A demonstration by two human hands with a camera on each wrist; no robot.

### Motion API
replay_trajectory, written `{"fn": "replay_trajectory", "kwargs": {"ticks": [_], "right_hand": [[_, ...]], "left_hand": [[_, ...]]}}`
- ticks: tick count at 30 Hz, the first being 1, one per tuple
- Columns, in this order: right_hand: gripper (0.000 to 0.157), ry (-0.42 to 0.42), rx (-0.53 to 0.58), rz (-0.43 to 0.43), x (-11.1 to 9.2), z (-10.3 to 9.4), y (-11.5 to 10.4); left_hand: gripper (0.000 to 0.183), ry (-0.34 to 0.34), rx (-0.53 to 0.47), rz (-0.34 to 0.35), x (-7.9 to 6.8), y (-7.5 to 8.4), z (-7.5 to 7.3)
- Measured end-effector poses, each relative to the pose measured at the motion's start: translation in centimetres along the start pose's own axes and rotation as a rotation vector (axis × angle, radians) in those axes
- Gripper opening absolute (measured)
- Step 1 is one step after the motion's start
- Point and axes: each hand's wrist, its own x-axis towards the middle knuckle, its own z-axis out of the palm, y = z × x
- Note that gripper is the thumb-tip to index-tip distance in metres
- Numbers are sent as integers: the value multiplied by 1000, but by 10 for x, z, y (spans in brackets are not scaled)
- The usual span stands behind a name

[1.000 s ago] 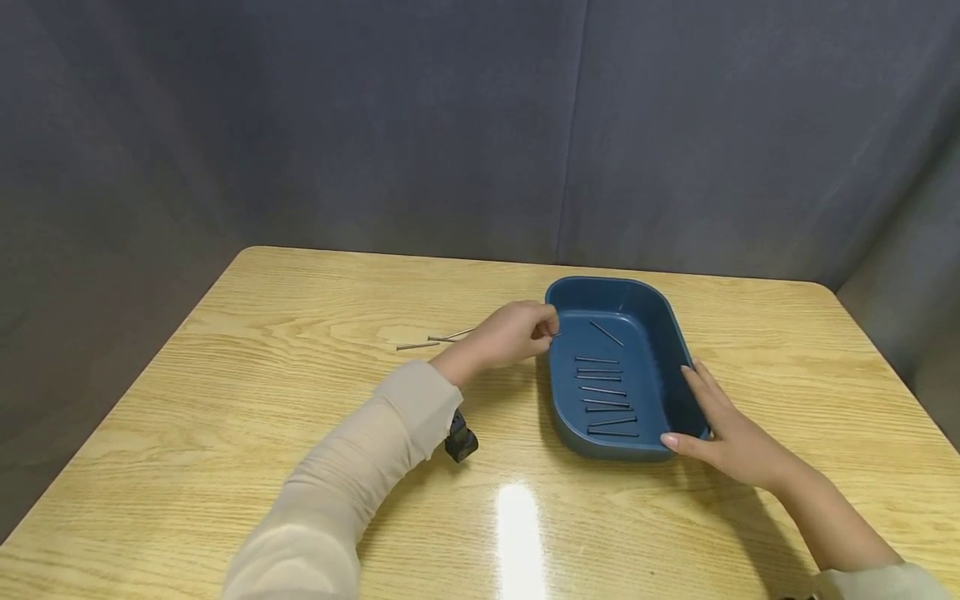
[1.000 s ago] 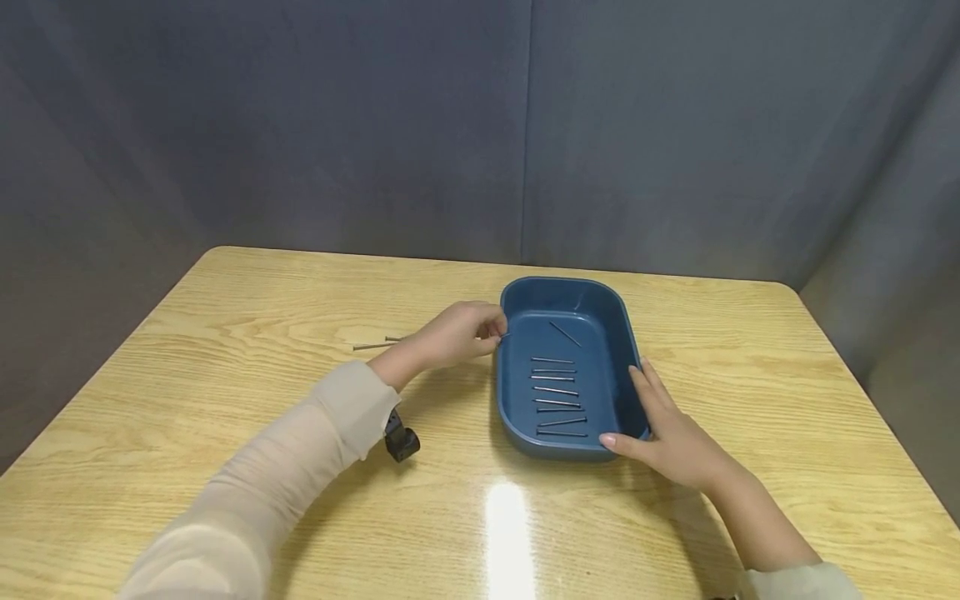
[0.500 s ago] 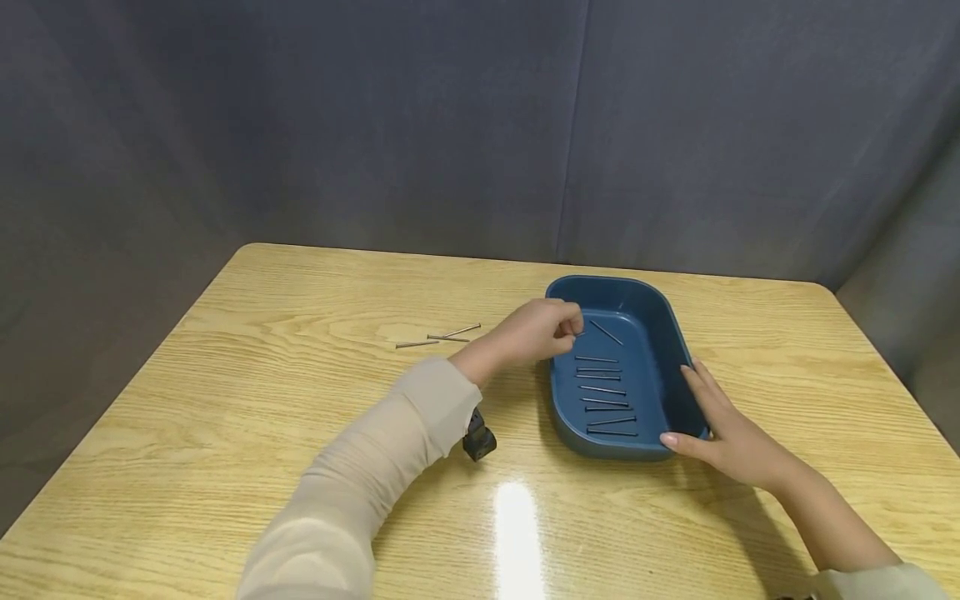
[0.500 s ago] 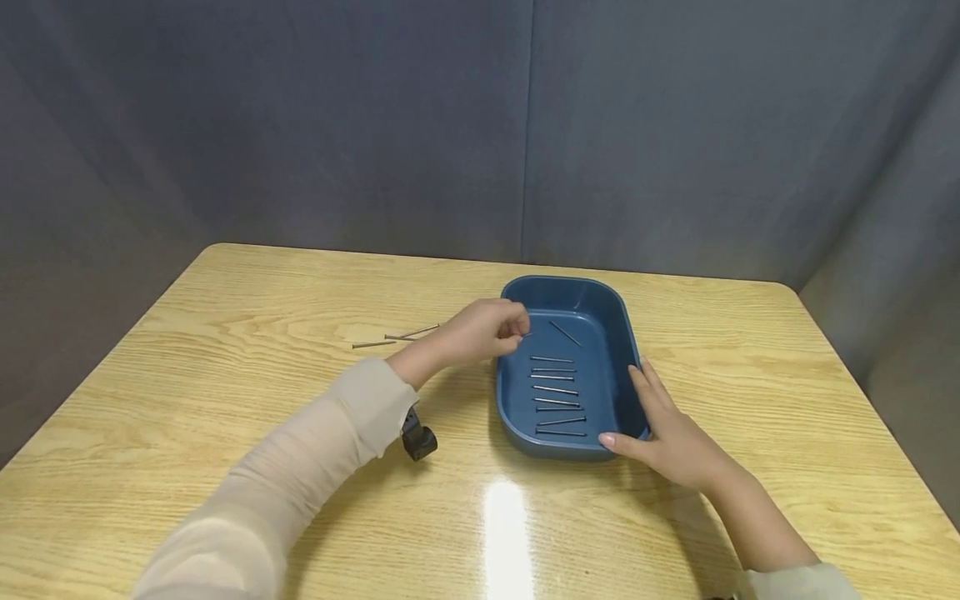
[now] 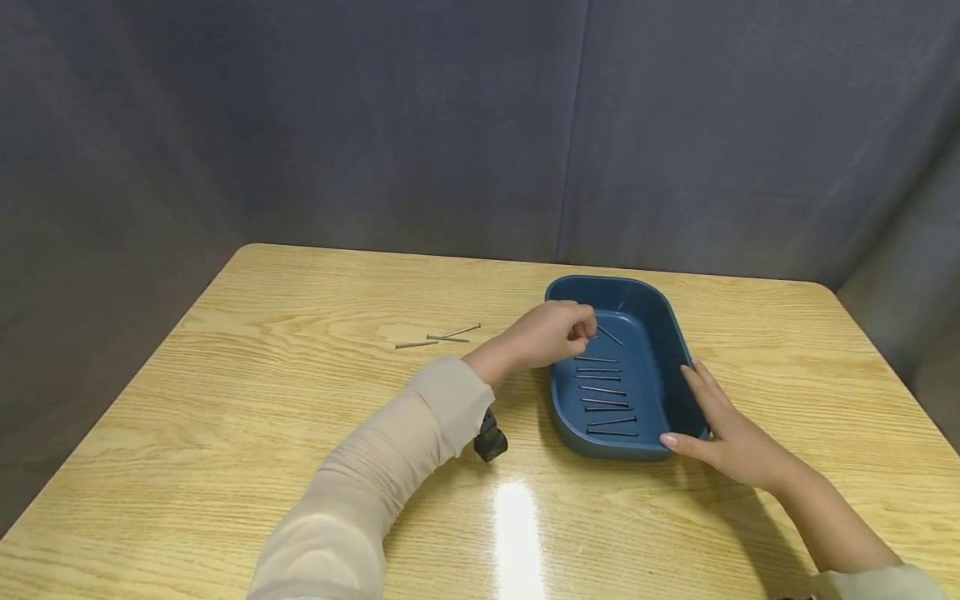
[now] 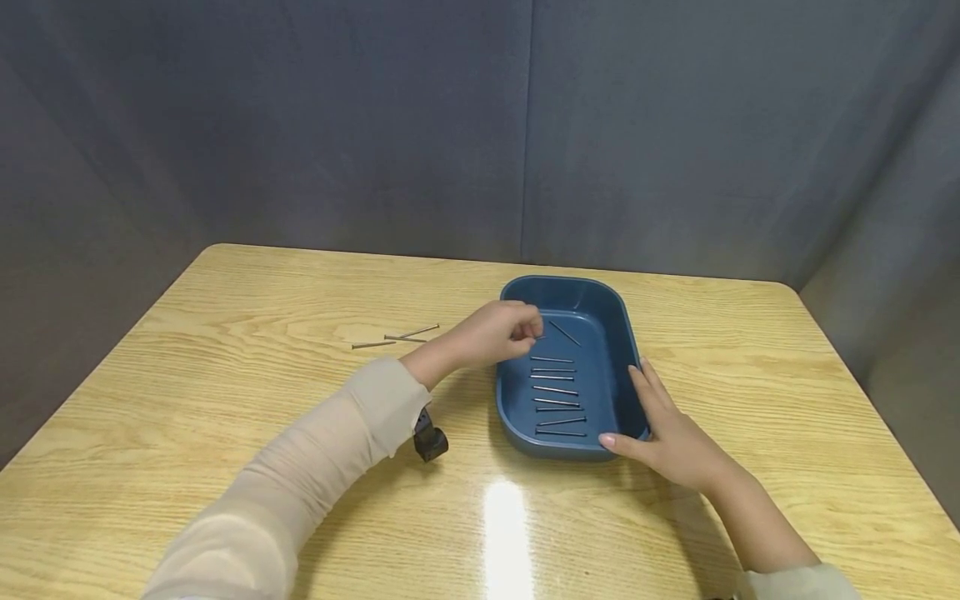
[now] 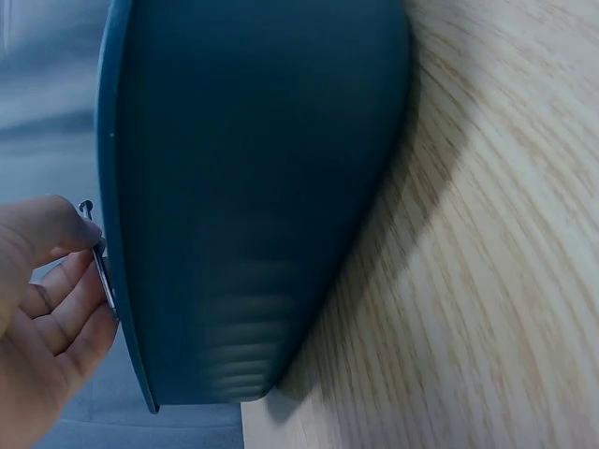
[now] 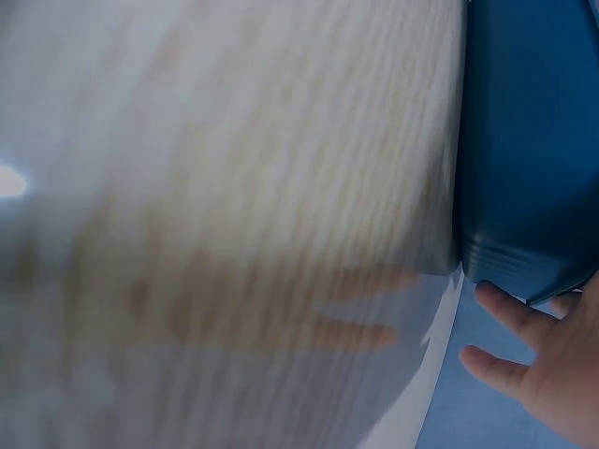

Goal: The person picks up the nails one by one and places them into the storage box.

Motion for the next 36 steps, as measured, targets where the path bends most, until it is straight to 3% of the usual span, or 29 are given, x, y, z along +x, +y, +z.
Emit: {"fn": "replay_trajectory", "kwargs": {"ticks": [16, 36], "right_hand": [[93, 0, -78, 25, -1, -1, -3], [93, -1, -70, 31, 0, -2, -3]], "left_hand": [[14, -31, 17, 7, 11, 2, 10], [12, -91, 137, -46, 30, -1, 25]]}}
